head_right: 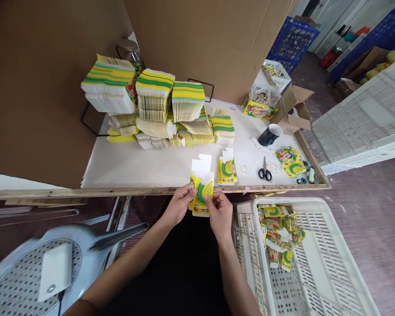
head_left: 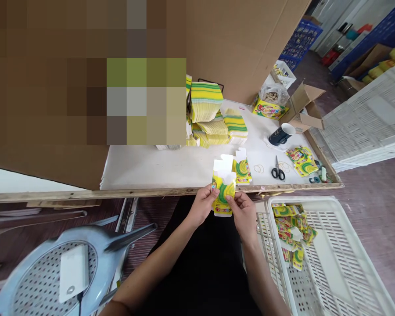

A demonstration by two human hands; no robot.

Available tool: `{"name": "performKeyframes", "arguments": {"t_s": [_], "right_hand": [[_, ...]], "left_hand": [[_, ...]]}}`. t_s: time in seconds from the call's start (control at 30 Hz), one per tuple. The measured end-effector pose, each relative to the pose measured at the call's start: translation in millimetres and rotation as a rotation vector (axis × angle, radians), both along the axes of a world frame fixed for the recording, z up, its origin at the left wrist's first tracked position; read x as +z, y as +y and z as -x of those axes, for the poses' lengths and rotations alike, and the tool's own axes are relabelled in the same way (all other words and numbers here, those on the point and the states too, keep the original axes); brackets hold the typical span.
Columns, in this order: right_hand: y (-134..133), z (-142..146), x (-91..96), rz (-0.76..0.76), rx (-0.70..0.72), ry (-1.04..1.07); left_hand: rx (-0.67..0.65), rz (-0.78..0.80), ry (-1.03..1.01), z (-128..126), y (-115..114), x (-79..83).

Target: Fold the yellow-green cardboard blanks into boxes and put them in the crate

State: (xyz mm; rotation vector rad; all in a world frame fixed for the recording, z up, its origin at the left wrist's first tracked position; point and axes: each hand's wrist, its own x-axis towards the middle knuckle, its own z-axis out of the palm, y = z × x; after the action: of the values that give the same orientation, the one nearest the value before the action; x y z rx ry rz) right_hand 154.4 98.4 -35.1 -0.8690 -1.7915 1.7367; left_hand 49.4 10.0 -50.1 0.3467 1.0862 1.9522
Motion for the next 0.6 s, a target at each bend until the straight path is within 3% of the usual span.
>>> {"name": "performKeyframes", "arguments": {"t_s": [0.13,0.2,0.43,0.6], "right_hand": [[2.6,-0.2,0.7,-0.131,-0.003,-0.03],[7.3,-1.7,5.1,-0.176,0.024,-0.028],[28.2,-10.5,22.8,-0.252,0.18,0.015],[36.1,-15.0,30.4,-0.287,0.279,-0.042]], "left_hand": [[0.114,0.087,0.159,-2.2,-3.8,5.3],[0.109,0.088,0.214,-3.3,-7.0,9.1],[-0.168,0.005,0.273,1.3,-16.4,21.9],[-0.282,0.051,0.24,2.2,-19.9,18.5]]}}
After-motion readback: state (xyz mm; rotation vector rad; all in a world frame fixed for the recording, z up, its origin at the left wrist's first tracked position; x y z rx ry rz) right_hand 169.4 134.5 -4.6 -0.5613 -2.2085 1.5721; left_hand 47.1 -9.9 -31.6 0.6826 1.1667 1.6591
